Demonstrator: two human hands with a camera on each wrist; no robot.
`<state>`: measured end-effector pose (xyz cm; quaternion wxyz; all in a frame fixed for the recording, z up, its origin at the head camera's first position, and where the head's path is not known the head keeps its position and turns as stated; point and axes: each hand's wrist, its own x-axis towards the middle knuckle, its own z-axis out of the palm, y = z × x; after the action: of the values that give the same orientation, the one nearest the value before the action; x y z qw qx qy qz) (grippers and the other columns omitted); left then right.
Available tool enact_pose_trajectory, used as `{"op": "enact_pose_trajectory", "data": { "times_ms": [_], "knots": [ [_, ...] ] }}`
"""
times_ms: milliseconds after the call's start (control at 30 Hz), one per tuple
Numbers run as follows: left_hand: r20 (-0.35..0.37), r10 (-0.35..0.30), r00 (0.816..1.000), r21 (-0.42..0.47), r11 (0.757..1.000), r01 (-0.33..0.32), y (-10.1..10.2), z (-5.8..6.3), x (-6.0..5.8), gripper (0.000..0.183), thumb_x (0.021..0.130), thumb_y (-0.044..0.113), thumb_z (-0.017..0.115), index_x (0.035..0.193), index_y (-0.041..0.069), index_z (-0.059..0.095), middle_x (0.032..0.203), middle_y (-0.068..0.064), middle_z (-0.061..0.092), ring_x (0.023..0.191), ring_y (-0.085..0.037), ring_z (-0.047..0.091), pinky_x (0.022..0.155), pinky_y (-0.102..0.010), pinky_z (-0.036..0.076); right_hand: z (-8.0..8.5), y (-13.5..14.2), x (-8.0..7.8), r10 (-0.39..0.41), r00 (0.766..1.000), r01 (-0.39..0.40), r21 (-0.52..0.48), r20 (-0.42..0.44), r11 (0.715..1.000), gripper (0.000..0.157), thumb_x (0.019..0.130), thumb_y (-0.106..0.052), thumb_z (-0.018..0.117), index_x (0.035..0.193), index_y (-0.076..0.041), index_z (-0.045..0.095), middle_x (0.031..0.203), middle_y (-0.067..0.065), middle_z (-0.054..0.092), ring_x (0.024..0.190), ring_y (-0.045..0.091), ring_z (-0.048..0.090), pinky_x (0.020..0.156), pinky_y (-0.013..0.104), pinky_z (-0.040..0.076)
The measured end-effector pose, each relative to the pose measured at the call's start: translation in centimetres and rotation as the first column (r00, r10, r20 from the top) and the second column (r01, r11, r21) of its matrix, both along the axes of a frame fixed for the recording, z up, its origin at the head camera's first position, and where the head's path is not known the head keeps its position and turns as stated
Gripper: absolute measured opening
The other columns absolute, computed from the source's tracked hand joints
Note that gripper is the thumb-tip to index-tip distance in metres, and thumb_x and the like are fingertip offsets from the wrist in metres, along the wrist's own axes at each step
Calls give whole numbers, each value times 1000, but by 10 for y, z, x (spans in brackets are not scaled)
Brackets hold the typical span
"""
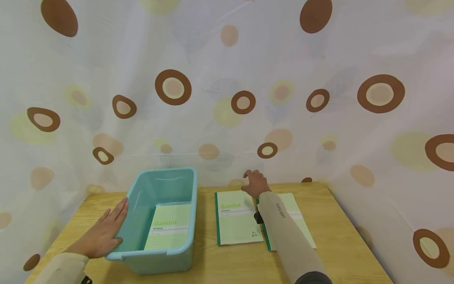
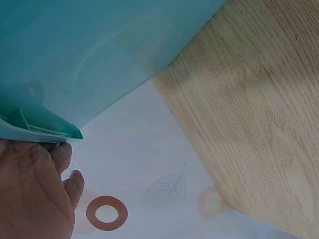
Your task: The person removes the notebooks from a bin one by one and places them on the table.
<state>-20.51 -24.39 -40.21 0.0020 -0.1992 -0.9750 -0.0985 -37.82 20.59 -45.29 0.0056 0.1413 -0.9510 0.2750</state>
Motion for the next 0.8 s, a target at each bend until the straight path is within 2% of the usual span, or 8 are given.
{"op": "enact_pose_trajectory", "data": {
  "times_ms": [133,367,533,633,800],
  "knots": [
    [-3,2,1000,1,1000,-2,0,0,0,79,77,8,57,143,-18,24,154,-31,17,140,-44,22,109,-64,18,21,-29,12,54,998,-56,-73,-39,996,43,89,-18,63,126,-2,50,122,23,47,106,36,48,86,52,43],
    [-5,8,1000,-1,1000,-8,0,0,0,79,76,8,57,144,-18,23,154,-31,17,141,-43,22,109,-64,18,70,-87,44,150,988,-153,-151,-32,977,41,88,-20,61,127,-10,50,124,12,47,115,28,49,92,48,44],
    [-5,0,1000,-8,1000,0,0,2,-1,79,77,8,57,143,-18,24,154,-31,17,140,-44,22,109,-64,18,100,-127,63,245,966,-254,-153,-77,955,41,89,-19,61,127,-10,50,126,12,49,116,27,51,91,45,45],
    [-4,-3,1000,-7,1000,3,0,3,-1,78,77,8,57,143,-18,24,154,-32,17,141,-44,22,109,-64,18,111,-146,70,286,954,-296,-128,-90,947,42,89,-21,62,128,-12,50,128,12,48,115,26,52,89,43,46],
    [2,2,1000,7,1000,-2,0,3,0,79,77,7,57,143,-18,24,154,-31,16,141,-44,21,109,-64,17,118,-174,75,312,946,-320,-98,-88,942,44,88,-24,62,129,-15,49,128,8,48,113,23,53,88,39,47]
  ]
}}
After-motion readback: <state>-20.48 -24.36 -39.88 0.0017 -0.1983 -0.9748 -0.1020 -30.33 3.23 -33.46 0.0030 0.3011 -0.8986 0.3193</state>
